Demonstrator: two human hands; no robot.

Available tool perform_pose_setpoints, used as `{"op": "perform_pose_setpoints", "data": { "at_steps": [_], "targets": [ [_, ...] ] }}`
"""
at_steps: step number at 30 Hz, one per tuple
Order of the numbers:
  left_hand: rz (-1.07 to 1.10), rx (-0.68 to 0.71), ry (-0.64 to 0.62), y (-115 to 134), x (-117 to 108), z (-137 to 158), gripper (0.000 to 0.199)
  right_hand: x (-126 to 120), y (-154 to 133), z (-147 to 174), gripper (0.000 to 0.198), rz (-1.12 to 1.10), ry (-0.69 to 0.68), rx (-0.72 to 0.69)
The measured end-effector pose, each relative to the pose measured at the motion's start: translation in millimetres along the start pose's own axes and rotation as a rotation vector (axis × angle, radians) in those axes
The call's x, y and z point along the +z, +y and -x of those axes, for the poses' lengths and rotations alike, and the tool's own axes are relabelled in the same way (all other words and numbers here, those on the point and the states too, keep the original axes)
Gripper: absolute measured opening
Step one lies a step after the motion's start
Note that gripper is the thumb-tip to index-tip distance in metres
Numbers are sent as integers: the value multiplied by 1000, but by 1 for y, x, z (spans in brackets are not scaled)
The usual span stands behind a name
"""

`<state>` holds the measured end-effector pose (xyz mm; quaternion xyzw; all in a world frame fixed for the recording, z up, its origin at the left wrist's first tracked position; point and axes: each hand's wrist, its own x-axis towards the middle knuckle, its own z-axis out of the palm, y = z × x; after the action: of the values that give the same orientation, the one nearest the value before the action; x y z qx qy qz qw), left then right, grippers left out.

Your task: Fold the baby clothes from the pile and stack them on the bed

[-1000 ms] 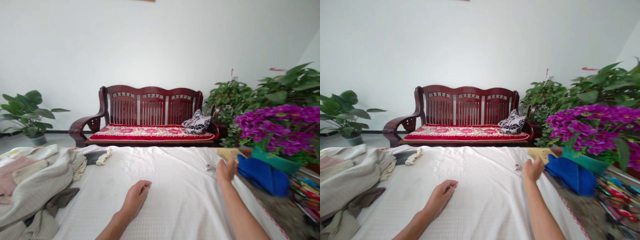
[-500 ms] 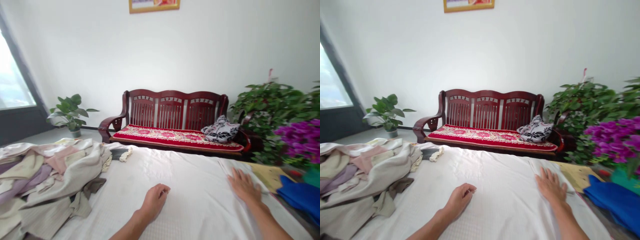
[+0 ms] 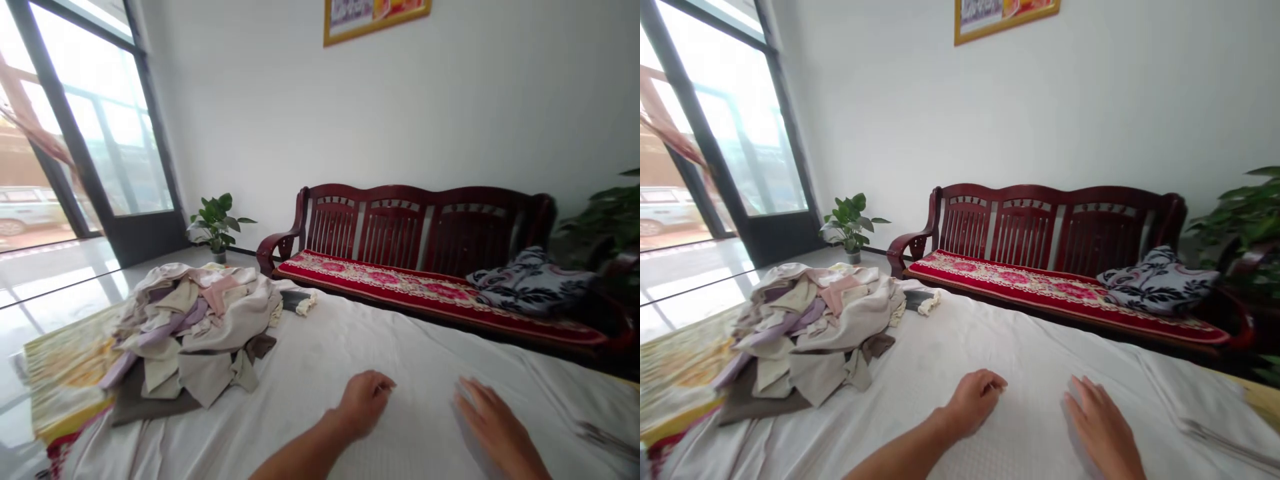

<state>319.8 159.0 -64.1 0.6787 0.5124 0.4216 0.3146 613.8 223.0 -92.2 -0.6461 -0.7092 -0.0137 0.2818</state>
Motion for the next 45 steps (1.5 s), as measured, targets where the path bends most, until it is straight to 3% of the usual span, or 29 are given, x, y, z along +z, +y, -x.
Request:
{"op": "perform_pose_setpoints", "data": {
  "at_steps": [5, 9, 14, 17, 19, 22, 25, 31, 34, 39, 41, 43, 45],
  "targets": [
    [194, -138, 95, -2, -20, 5, 31, 15, -14, 20, 61, 120, -2, -87],
    [103, -69, 258, -3, -86, 8, 29, 6, -15, 16, 63, 116, 17, -123],
    [-496, -16, 628, 6, -198, 13, 32, 3, -17, 13, 64, 112, -1, -100],
    [-972, -156, 656, 7, -247, 16, 44, 3, -18, 14, 65, 108, -3, -87],
    [-1168, -300, 644, 2, -269, 19, 53, 2, -18, 14, 65, 103, -7, -84],
    [-1273, -438, 571, -9, -290, 21, 40, 2, -17, 15, 64, 93, -3, -81],
    [-1240, -490, 532, -17, -299, 19, 28, 2, -17, 15, 63, 88, 0, -79],
    [-1032, -384, 547, -14, -294, 7, 29, 1, -12, 14, 63, 50, -21, -89],
    [-1022, -364, 623, -5, -303, 8, 33, 6, -6, 12, 62, 25, -25, -92],
    [-1147, -299, 1081, 11, -358, 22, 42, 10, -1, 11, 60, 8, -28, -86],
    [-1242, -300, 1189, 13, -388, 28, 41, 8, -4, 12, 61, 13, -25, -81],
    [-1324, -342, 1167, 12, -417, 33, 39, 6, -7, 13, 62, 20, -31, -79],
    [-1326, -468, 1043, 11, -440, 35, 30, 3, -11, 14, 63, 25, -33, -79]
  ]
}}
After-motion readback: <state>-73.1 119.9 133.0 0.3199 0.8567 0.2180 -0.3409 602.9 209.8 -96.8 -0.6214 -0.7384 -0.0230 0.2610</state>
